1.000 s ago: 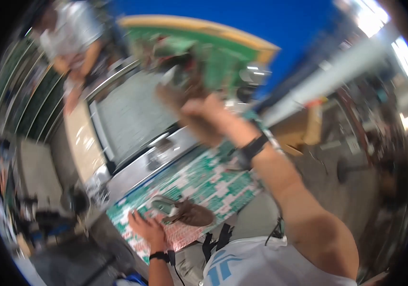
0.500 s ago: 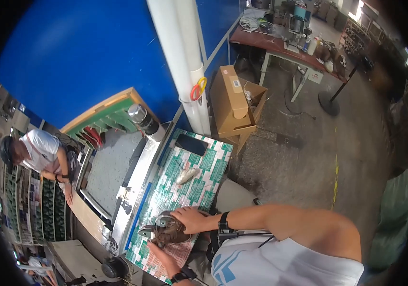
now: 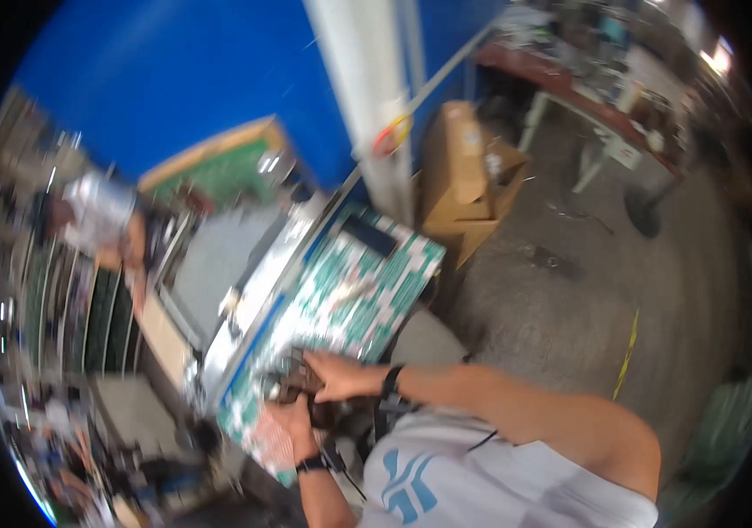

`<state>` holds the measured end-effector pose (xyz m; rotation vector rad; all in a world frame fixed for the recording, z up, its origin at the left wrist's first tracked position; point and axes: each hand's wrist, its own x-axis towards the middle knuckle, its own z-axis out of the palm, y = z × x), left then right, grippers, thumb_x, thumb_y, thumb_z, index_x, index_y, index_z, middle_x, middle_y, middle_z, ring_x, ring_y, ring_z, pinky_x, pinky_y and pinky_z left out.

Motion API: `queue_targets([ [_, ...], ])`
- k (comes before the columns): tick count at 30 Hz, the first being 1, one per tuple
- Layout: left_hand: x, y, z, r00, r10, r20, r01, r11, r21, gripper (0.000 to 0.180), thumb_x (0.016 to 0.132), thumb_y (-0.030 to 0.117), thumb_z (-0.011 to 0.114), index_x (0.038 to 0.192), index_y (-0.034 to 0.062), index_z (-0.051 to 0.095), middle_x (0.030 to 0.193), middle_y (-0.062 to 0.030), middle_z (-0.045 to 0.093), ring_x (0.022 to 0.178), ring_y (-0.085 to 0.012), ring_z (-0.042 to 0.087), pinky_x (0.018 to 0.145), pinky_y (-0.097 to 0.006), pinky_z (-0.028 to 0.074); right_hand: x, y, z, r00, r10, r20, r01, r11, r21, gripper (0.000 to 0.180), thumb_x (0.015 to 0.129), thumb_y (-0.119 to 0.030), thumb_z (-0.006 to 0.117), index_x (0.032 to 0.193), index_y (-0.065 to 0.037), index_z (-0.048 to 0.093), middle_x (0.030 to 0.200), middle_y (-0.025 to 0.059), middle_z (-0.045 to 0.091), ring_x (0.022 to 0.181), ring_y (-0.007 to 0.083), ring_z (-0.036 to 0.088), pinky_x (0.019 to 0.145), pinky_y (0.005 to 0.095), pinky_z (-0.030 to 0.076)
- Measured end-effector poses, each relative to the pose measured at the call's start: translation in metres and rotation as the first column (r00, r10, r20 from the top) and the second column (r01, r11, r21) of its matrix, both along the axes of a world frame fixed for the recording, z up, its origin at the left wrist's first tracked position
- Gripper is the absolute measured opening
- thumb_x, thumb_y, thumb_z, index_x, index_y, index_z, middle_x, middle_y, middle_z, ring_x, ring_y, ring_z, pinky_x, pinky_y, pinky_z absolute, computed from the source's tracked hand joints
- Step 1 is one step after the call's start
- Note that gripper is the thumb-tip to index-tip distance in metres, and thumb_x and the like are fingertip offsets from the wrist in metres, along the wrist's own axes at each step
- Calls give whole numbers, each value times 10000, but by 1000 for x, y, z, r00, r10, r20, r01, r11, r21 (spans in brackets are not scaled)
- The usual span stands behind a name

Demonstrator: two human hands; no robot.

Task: Lacing and preparing leather shoes on a factory assembly line.

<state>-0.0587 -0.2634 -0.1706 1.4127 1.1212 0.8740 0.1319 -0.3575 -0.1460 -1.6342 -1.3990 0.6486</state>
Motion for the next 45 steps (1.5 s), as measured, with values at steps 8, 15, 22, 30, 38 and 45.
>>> queue_targets([
  [8,-23,-12,27,993,117,-14,-115,936,-332,784,909,167,848,1553,-37,451,1432,-159,623,1278,-293,630,1020,-406,555,163,1,-36,704,-134,697,140,989,48,707,801,-11,652,1493,-148,608,1546,273,507,1421,493,471,1221,578,341],
  [15,-96,-29,8,880,455,135,-381,846,-373,266,1038,74,678,1288,-10,709,1256,-102,723,1090,-169,699,916,-278,563,160,8,-48,775,12,632,148,969,-200,641,850,-66,754,1473,-140,621,1626,250,399,1444,471,442,1172,594,389],
  [22,-66,-12,28,922,331,-200,-300,939,166,228,958,78,756,1182,42,765,1042,-59,768,886,-152,711,739,-324,571,99,19,-15,851,-81,520,-51,971,234,244,916,-122,750,1159,-95,743,1285,195,680,1219,407,633,1037,505,505],
  [30,-57,-54,16,891,305,-336,-108,862,495,105,921,-5,759,1025,4,749,878,-80,745,723,-126,669,675,-303,543,-35,45,30,941,244,234,-282,949,141,154,928,-134,754,1079,-109,759,1049,101,736,1015,332,683,887,452,510],
  [38,-66,-61,8,942,235,-239,-186,960,211,103,944,22,769,1040,3,738,869,-64,734,725,-134,652,694,-301,539,-53,53,23,934,285,215,-299,954,34,161,935,-199,769,1048,-85,768,994,101,731,965,319,698,853,443,532],
  [45,-65,-63,6,954,191,-232,-135,963,235,102,930,9,765,1024,-8,728,910,-88,715,766,-156,661,718,-308,539,-67,79,31,856,363,368,-397,918,17,189,878,-209,827,978,-62,763,942,117,703,900,337,707,791,465,551],
])
